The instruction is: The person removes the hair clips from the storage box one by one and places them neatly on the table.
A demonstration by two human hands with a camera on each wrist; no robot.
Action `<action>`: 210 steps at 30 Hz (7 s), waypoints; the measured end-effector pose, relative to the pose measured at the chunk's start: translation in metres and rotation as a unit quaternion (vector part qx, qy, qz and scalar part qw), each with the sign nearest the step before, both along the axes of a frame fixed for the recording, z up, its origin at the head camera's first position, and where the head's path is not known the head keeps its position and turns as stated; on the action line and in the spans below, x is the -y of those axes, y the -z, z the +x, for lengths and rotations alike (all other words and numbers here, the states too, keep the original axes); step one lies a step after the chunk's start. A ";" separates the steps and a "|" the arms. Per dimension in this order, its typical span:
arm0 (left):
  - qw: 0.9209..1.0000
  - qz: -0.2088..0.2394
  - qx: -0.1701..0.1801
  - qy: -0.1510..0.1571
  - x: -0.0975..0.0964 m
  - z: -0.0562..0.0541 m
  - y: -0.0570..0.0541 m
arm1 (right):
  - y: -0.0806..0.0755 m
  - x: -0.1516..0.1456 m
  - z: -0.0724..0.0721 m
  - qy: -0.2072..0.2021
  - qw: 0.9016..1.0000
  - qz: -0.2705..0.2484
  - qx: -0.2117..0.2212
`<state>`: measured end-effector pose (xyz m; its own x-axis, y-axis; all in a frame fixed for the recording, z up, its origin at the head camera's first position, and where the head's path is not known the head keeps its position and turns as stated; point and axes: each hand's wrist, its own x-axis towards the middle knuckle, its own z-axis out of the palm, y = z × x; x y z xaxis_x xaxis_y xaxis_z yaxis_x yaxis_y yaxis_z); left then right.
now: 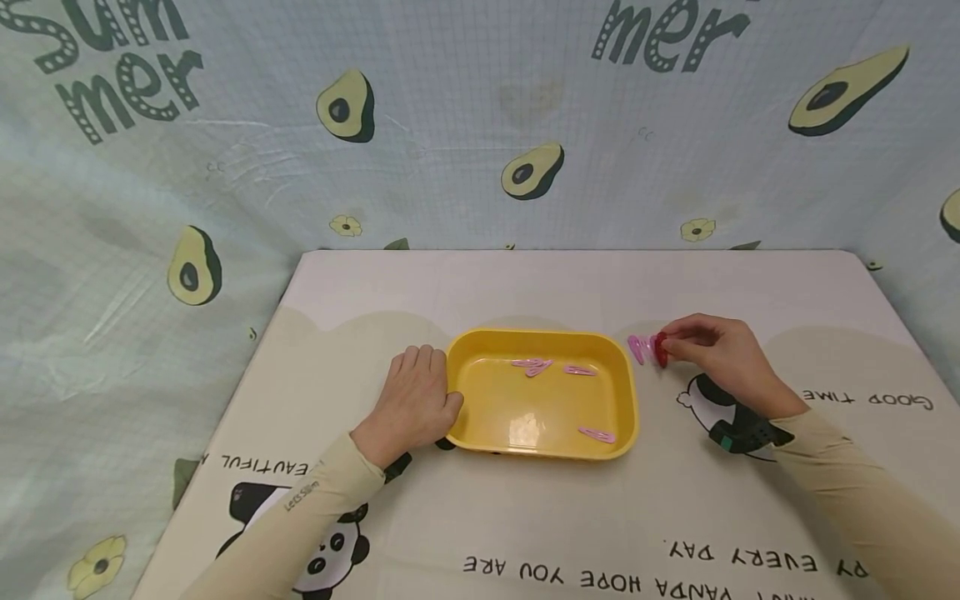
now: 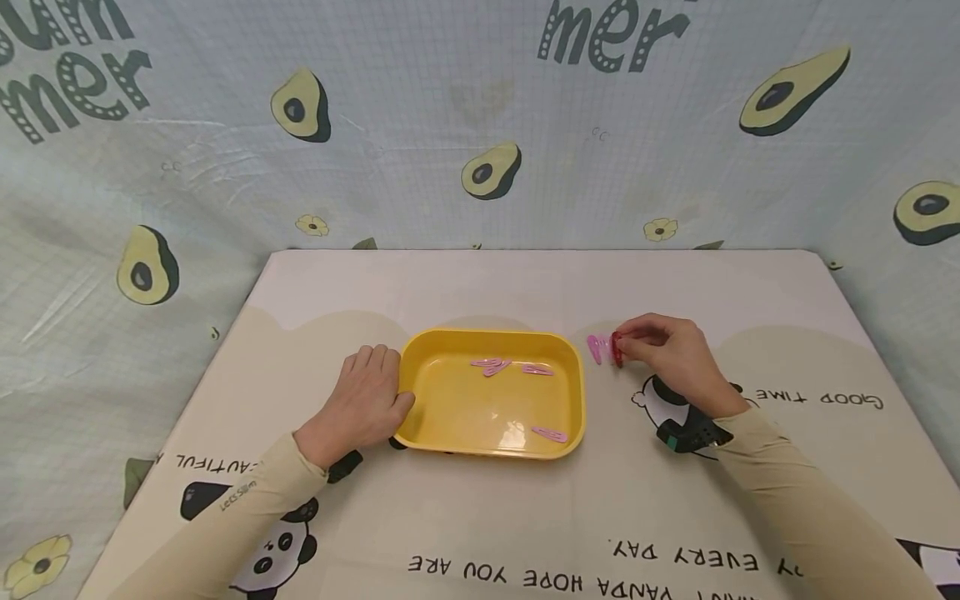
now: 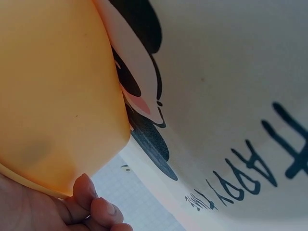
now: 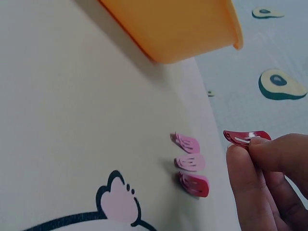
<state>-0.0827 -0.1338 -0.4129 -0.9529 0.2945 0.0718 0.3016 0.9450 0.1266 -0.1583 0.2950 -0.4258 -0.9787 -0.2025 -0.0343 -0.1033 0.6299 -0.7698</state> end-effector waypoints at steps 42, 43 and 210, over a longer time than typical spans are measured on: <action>1.000 0.003 -0.005 -0.002 -0.002 0.000 0.001 | 0.015 -0.010 -0.014 0.027 0.996 0.079 0.018; 1.000 0.002 -0.006 -0.002 -0.002 0.000 0.001 | 0.015 -0.010 -0.015 0.026 0.996 0.082 0.018; 0.999 0.022 -0.025 0.010 0.005 -0.003 0.005 | -0.032 0.130 0.001 -0.492 0.841 0.212 0.082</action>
